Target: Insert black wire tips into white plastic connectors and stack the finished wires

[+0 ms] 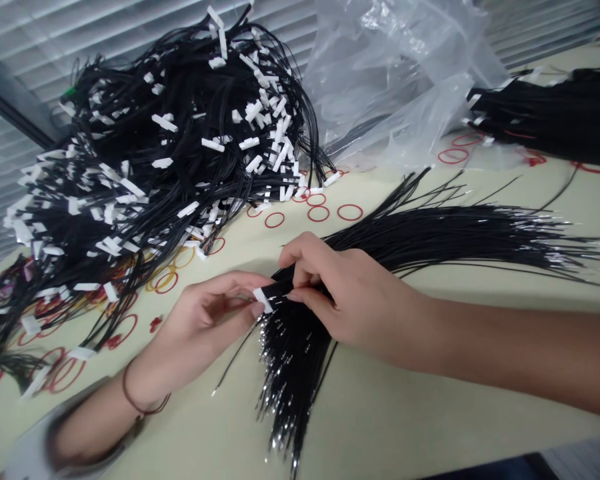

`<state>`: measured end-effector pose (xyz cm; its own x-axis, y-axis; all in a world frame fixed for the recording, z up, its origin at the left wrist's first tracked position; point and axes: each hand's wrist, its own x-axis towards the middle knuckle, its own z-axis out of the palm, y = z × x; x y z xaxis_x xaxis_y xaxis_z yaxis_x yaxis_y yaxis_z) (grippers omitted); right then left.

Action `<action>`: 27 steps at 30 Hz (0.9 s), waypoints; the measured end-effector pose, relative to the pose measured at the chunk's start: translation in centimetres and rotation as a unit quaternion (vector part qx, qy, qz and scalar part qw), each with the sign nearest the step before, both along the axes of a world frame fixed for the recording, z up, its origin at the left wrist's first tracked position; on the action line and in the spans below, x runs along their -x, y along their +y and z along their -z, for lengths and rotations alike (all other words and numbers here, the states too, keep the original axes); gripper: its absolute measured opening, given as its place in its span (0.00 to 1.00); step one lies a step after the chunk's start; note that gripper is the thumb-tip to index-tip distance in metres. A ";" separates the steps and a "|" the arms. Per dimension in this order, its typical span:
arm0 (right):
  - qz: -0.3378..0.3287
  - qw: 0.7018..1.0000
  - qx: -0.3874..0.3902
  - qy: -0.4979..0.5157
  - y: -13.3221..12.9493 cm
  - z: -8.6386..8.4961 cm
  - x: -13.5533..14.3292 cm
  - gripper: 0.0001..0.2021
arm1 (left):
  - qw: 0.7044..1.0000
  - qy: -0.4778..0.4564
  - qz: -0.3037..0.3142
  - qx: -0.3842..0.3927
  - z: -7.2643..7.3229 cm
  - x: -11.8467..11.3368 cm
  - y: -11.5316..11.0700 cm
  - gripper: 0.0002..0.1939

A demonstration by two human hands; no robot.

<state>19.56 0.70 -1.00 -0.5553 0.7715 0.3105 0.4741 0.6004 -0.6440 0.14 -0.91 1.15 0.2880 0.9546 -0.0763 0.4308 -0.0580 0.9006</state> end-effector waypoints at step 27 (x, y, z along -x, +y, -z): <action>-0.027 0.999 -0.031 0.028 0.0 0.1 0.0 0.12 | 0.994 -0.074 0.000 0.084 0.4 0.2 0.5 0.09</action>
